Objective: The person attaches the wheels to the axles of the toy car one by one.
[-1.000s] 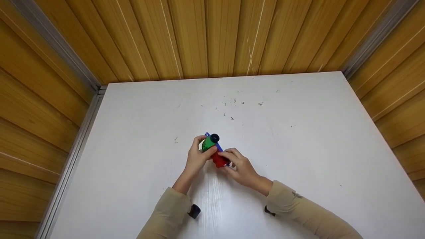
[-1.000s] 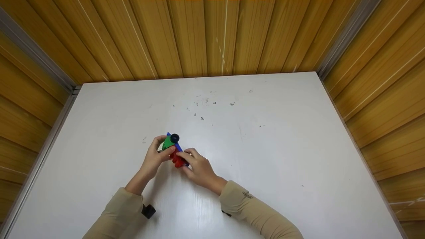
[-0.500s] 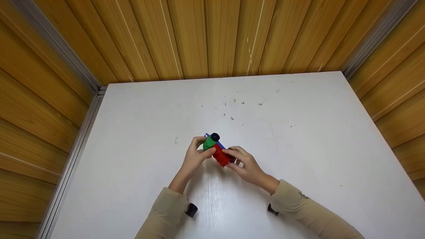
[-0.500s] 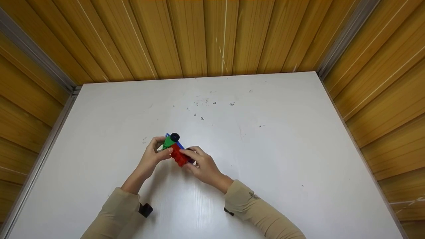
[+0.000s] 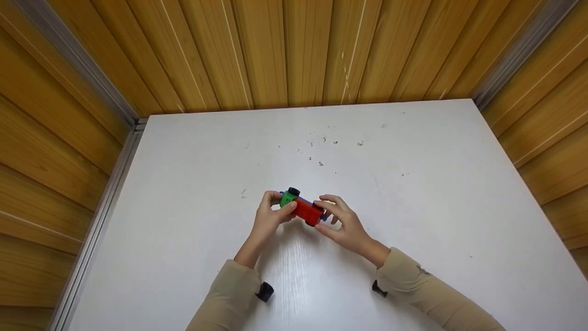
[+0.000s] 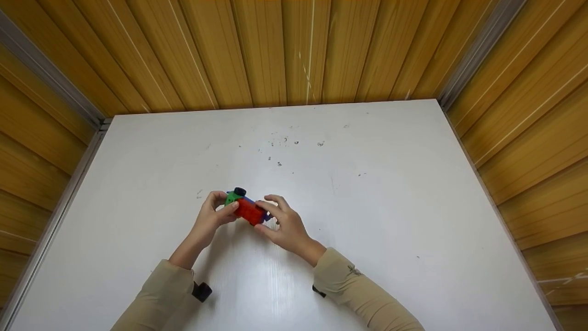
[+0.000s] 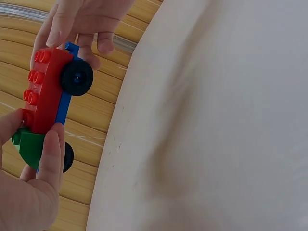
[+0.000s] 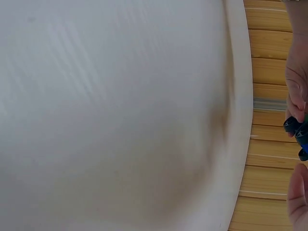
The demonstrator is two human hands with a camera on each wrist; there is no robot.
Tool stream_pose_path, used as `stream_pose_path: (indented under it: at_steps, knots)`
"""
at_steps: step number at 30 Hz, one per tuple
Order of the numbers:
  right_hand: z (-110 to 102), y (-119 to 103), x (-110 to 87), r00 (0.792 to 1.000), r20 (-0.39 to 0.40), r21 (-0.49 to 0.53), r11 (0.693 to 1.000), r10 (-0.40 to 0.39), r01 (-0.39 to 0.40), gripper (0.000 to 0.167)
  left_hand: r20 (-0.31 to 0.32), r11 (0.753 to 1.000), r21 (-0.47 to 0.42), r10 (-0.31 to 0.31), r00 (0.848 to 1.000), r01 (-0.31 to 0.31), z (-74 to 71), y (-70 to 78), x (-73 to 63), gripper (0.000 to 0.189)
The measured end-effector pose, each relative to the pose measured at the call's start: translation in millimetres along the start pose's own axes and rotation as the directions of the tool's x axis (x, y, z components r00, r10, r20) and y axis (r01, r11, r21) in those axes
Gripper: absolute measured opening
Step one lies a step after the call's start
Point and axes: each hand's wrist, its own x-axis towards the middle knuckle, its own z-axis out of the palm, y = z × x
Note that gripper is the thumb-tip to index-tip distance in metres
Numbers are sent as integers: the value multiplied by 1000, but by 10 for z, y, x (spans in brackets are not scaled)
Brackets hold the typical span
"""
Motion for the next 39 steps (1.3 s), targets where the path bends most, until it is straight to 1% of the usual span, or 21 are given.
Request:
stream_pose_path:
  at_steps: [2,4,9,12,15,17,19,23,26,29,32,34,35,36,39]
  knots:
    - [39,89,-21,1000,-22,-27,1000,12,-12,46,-29,1000,7,-13,1000,13,12,-74,41,44]
    - [82,181,-39,999,-49,-75,997,0,-4,47,-56,1000,9,-24,998,24,23,-158,90,45]
    - [123,195,-24,994,-97,-209,978,-51,30,44,-114,999,50,-13,993,18,62,-176,93,43]
    - [139,202,-11,993,-102,-239,971,-55,29,42,-126,993,115,-3,992,17,57,-182,89,46]
    - [138,216,-7,995,-95,-236,972,-28,5,40,-96,981,195,14,995,5,37,-202,87,57]
    - [128,235,-8,996,-89,-237,971,-3,-18,40,-50,968,251,36,998,-22,19,-218,85,64]
    - [112,267,-11,996,-85,-247,968,18,-39,40,11,955,290,61,998,-62,-2,-241,84,68]
    - [69,337,-8,997,-70,-259,964,37,-54,39,107,935,332,93,990,-124,-45,-285,86,64]
    - [32,390,2,998,-49,-251,966,49,-60,40,137,915,378,94,986,-140,-68,-316,101,57]
    - [-4,438,15,998,-23,-243,968,65,-69,39,138,885,448,74,988,-129,-80,-334,123,51]
    - [-30,488,28,997,6,-240,968,78,-75,38,138,844,522,64,988,-128,-82,-342,145,48]
    - [-41,524,33,996,24,-241,968,83,-75,37,147,820,556,60,987,-132,-79,-349,160,47]
    - [-44,542,36,996,31,-245,966,87,-76,36,151,804,578,61,987,-138,-75,-353,169,47]
    - [-47,561,40,995,38,-250,965,90,-77,36,155,782,606,68,986,-149,-69,-356,180,46]
    - [-53,615,60,993,57,-260,962,103,-85,35,157,705,689,85,984,-171,-48,-360,222,45]
